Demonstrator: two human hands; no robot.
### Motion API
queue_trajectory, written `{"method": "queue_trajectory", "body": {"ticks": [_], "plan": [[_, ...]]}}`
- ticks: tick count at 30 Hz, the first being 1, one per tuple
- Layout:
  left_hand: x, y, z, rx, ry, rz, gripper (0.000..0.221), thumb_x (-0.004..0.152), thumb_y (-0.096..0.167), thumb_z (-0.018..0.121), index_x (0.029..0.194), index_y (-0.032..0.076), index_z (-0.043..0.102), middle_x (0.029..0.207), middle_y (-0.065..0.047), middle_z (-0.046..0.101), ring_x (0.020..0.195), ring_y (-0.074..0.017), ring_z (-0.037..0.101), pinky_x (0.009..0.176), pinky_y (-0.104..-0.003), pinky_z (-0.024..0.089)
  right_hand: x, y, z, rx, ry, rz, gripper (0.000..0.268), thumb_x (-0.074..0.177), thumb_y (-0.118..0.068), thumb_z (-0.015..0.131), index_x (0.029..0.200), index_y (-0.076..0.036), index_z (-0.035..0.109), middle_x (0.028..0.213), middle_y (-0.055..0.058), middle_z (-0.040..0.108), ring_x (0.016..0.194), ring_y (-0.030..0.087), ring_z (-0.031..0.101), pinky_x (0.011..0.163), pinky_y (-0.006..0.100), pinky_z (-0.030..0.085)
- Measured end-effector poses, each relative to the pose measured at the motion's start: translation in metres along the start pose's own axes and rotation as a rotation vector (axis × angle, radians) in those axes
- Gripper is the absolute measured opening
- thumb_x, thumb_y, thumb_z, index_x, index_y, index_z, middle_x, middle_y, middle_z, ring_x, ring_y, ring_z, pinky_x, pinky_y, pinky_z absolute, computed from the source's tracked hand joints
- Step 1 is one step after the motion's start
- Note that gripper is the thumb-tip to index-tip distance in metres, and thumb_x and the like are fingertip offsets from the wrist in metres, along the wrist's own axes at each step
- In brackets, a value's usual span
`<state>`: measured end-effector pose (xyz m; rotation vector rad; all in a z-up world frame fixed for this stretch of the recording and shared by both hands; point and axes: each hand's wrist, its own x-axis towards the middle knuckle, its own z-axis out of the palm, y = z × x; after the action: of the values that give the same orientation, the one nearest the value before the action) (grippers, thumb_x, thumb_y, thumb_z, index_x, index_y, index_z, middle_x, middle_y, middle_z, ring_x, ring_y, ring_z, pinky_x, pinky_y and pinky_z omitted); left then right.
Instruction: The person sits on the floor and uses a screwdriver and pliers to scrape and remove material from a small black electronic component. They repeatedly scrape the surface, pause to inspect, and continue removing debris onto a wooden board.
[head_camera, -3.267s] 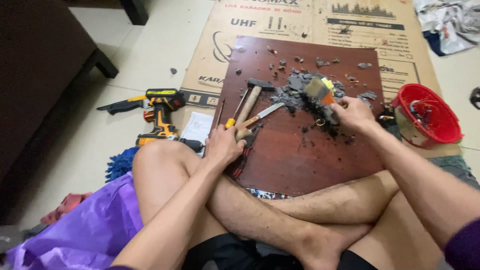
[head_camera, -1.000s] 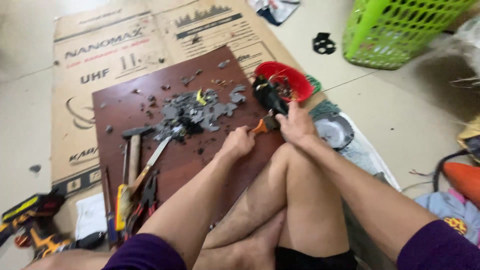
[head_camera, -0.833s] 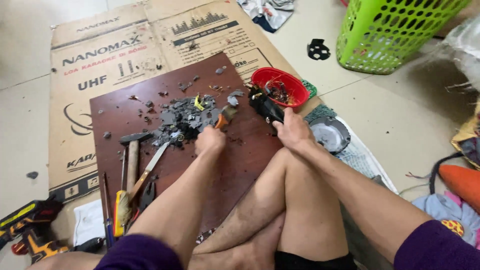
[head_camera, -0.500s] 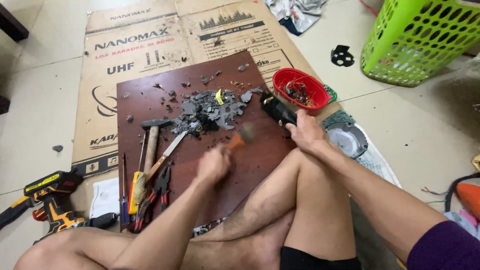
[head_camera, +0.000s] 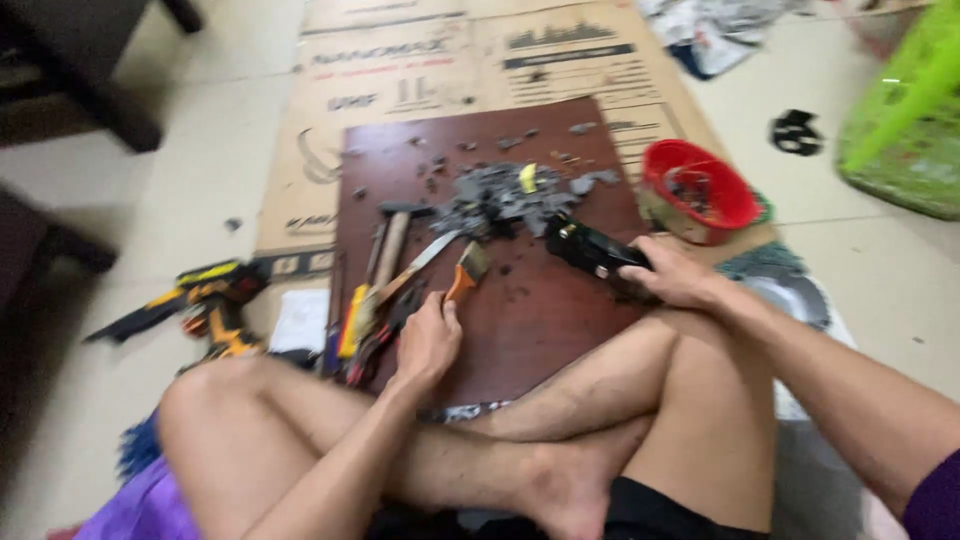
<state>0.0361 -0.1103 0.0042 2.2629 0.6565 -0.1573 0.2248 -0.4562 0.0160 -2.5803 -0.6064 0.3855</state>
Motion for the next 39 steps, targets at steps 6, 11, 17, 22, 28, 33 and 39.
{"method": "queue_trajectory", "body": {"ticks": [6, 11, 17, 22, 28, 33, 39], "plan": [[-0.021, -0.05, -0.022, 0.045, 0.054, -0.05, 0.046, 0.105, 0.029, 0.038, 0.142, 0.008, 0.056, 0.131, -0.03, 0.067, 0.126, -0.0536, 0.062, 0.107, -0.065, 0.049, 0.061, 0.032, 0.055, -0.242, -0.21, 0.234, 0.073, 0.079, -0.06, 0.077, 0.145, -0.037, 0.057, 0.124, 0.012, 0.079, 0.12, 0.03, 0.074, 0.1, 0.049, 0.06], [-0.02, -0.05, -0.038, 0.091, 0.02, 0.064, 0.048, 0.103, 0.031, 0.044, 0.142, 0.011, 0.061, 0.13, -0.027, 0.069, 0.127, -0.0513, 0.062, 0.107, -0.063, 0.05, 0.043, -0.003, 0.074, -0.239, -0.092, 0.234, 0.077, 0.083, -0.066, 0.072, 0.146, -0.024, 0.057, 0.126, 0.015, 0.076, 0.121, 0.034, 0.073, 0.098, 0.052, 0.058], [-0.005, -0.067, -0.025, 0.296, -0.102, 0.127, 0.04, 0.098, 0.036, 0.053, 0.132, 0.022, 0.07, 0.125, -0.016, 0.074, 0.121, -0.0433, 0.069, 0.1, -0.057, 0.057, 0.029, -0.017, 0.074, -0.329, 0.069, 0.252, 0.075, 0.09, -0.067, 0.067, 0.143, -0.016, 0.056, 0.132, 0.013, 0.071, 0.125, 0.035, 0.068, 0.099, 0.058, 0.056], [-0.011, -0.06, -0.032, 0.371, -0.01, 0.183, 0.035, 0.098, 0.039, 0.056, 0.119, 0.018, 0.076, 0.115, -0.015, 0.072, 0.114, -0.04, 0.071, 0.094, -0.056, 0.06, 0.034, -0.011, 0.076, -0.35, 0.074, 0.267, 0.071, 0.098, -0.066, 0.057, 0.149, -0.017, 0.052, 0.136, 0.013, 0.067, 0.13, 0.038, 0.063, 0.102, 0.062, 0.052], [-0.002, -0.065, -0.064, 0.439, 0.309, 0.064, 0.041, 0.094, 0.028, 0.071, 0.126, 0.004, 0.062, 0.124, -0.022, 0.061, 0.121, -0.0459, 0.062, 0.096, -0.062, 0.057, 0.029, -0.021, 0.076, -0.349, 0.043, 0.31, 0.104, 0.08, -0.074, 0.074, 0.157, -0.012, 0.041, 0.152, 0.017, 0.055, 0.143, 0.04, 0.051, 0.115, 0.066, 0.041], [0.049, -0.118, -0.065, 0.358, 0.078, -0.102, 0.05, 0.096, 0.034, 0.067, 0.131, 0.001, 0.058, 0.126, -0.023, 0.06, 0.118, -0.052, 0.066, 0.095, -0.068, 0.055, 0.055, 0.02, 0.097, -0.368, 0.044, 0.353, 0.096, 0.082, -0.059, 0.081, 0.157, -0.017, 0.039, 0.148, 0.012, 0.055, 0.14, 0.039, 0.054, 0.106, 0.063, 0.052], [0.028, -0.086, -0.072, 0.124, 0.175, -0.1, 0.046, 0.093, 0.038, 0.059, 0.126, 0.005, 0.061, 0.119, -0.024, 0.066, 0.113, -0.0538, 0.069, 0.092, -0.065, 0.056, 0.053, 0.013, 0.087, -0.328, 0.006, 0.293, 0.093, 0.08, -0.053, 0.086, 0.153, -0.014, 0.045, 0.145, 0.013, 0.059, 0.138, 0.043, 0.057, 0.11, 0.058, 0.052]]}}
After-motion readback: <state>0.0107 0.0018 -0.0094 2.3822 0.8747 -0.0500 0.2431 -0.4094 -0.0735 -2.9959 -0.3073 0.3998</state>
